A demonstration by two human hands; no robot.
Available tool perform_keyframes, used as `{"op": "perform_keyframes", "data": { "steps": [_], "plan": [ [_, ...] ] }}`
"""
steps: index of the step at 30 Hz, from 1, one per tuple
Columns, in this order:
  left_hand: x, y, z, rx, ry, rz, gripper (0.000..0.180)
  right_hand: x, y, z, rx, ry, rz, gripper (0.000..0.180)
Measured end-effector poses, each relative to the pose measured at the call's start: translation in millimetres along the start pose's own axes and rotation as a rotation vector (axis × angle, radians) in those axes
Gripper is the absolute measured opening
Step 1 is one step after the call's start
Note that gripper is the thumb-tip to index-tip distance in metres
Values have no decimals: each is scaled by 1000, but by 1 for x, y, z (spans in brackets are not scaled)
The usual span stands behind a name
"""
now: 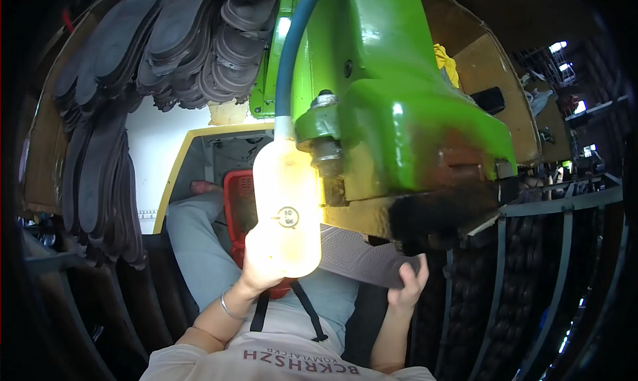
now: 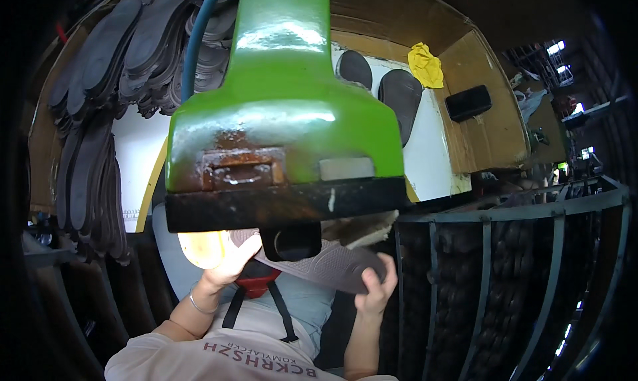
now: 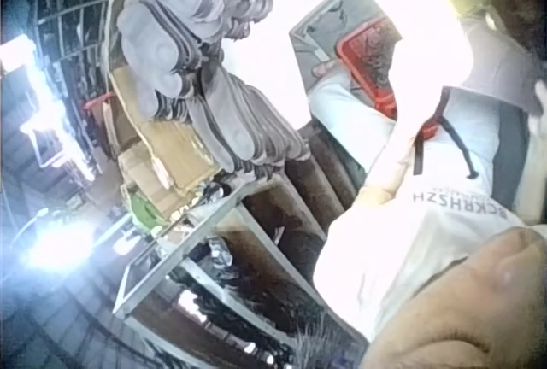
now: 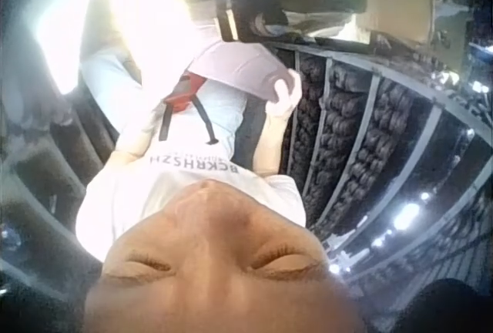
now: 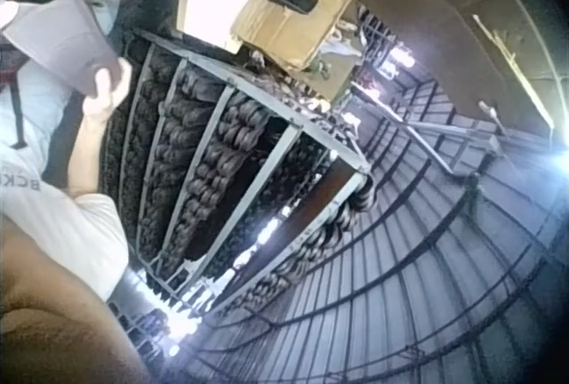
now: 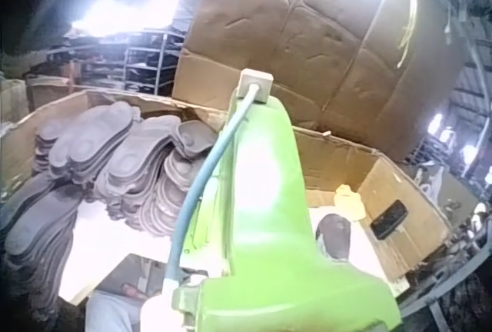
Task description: Trimming and shaping the edges of shoe soles using a specialized industrial grinding machine in a factory.
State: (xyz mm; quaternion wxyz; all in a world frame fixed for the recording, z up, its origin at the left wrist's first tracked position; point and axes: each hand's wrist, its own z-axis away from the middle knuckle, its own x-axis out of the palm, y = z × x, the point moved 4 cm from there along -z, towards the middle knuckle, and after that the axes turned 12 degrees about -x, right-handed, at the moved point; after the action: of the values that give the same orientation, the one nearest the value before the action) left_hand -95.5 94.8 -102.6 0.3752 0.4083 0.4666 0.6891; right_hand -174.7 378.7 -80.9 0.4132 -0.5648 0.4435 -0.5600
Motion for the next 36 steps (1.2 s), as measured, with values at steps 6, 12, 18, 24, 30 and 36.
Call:
{"op": "perform_keyframes", "data": {
  "steps": [6, 12, 18, 24, 30, 36],
  "plan": [
    [0, 67, 8, 192, 116, -287, 40, 28, 14, -65, -112, -108, -169, 45],
    [-52, 61, 17, 67, 185, -124, 26, 83, 40, -74, -154, -344, -64, 41],
    [-103, 46, 35, -53, 259, 154, 18, 107, 64, -30, -228, -569, 83, 36],
    [-118, -10, 75, -115, 239, 4, 28, 132, 64, -19, -373, -685, 150, 30],
    [-38, -56, 99, -338, -12, 168, 34, 146, 58, -23, -487, -670, 243, 28],
    [7, -63, 80, -155, -173, -181, 33, 154, 44, -23, -571, -589, 336, 41]
  ]
}}
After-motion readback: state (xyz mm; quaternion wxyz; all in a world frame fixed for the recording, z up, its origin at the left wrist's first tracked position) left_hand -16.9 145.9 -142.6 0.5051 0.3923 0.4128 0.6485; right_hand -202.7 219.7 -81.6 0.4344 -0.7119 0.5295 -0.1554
